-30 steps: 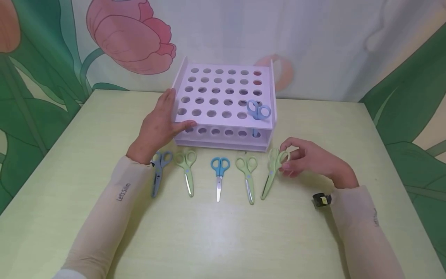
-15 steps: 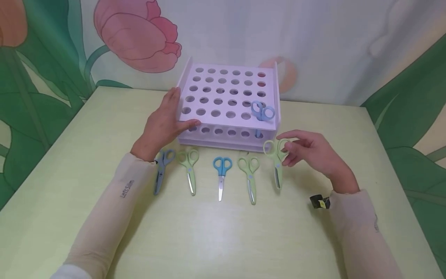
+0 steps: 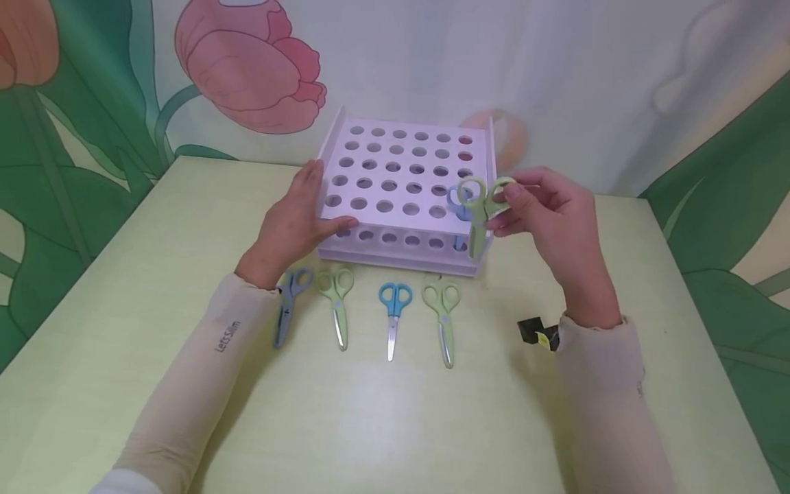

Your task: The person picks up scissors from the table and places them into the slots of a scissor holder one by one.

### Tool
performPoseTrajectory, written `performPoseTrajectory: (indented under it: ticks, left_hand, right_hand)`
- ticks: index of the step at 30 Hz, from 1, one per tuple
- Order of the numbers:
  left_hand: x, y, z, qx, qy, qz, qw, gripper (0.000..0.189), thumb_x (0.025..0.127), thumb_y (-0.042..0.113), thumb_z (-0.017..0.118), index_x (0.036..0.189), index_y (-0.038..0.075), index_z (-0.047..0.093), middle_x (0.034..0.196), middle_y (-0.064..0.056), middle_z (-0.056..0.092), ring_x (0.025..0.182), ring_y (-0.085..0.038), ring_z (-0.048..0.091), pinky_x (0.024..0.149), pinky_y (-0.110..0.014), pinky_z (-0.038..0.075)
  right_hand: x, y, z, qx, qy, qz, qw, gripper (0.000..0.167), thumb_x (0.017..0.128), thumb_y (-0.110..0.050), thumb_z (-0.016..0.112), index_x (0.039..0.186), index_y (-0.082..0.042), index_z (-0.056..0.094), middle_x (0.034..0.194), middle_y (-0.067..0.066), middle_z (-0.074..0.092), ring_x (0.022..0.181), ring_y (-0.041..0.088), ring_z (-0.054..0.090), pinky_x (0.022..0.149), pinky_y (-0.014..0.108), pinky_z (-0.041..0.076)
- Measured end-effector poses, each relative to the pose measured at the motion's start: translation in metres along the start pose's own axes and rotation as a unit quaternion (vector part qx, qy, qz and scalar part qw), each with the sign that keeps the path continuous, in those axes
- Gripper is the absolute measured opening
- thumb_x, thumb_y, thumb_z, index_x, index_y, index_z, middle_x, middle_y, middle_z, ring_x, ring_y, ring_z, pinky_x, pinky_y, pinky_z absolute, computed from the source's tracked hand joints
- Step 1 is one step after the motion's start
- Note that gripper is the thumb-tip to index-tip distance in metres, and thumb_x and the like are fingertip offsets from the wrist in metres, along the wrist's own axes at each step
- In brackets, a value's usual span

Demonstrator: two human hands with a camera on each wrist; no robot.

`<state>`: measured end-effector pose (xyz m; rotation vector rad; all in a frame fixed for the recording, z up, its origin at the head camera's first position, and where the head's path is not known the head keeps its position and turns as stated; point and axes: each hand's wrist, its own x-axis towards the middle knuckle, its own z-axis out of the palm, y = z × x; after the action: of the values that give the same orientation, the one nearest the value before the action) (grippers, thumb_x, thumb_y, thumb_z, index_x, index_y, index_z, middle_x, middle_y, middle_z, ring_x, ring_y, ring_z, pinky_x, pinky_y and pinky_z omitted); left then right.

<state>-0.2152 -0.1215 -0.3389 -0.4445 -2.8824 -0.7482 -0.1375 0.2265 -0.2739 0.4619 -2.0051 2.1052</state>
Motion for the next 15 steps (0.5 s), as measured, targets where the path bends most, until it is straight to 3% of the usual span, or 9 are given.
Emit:
performPoseTrajectory:
  ticks: [6,15]
  left_hand:
    - [0.0,0.004,0.004,0.001,-0.006,0.003,1.0,0.116,0.084,0.058,0.076,0.161,-0.001,0.013,0.164,-0.018,0.018,0.117,-0.031,0.056,0.084,-0.045,0.052]
    - [0.0,0.002,0.0,-0.003,0.004,-0.003,1.0,0.117,0.082,0.056,0.078,0.161,0.0,0.013,0.164,-0.017,0.018,0.121,-0.031,0.053,0.087,-0.046,0.05]
  right_hand:
    - [0.015,-0.004,0.023,0.078,0.039,-0.037,0.9955,0.022,0.095,-0.004,0.07,0.103,0.015,0.062,0.096,0.023,0.07,0.076,0.033,0.073,0.071,0.037,0.058]
    - [0.026,0.015,0.052,0.082,0.048,-0.051,0.9941,0.015,0.095,-0.005,0.07,0.103,0.007,0.066,0.1,0.02,0.072,0.081,0.03,0.074,0.074,0.035,0.058]
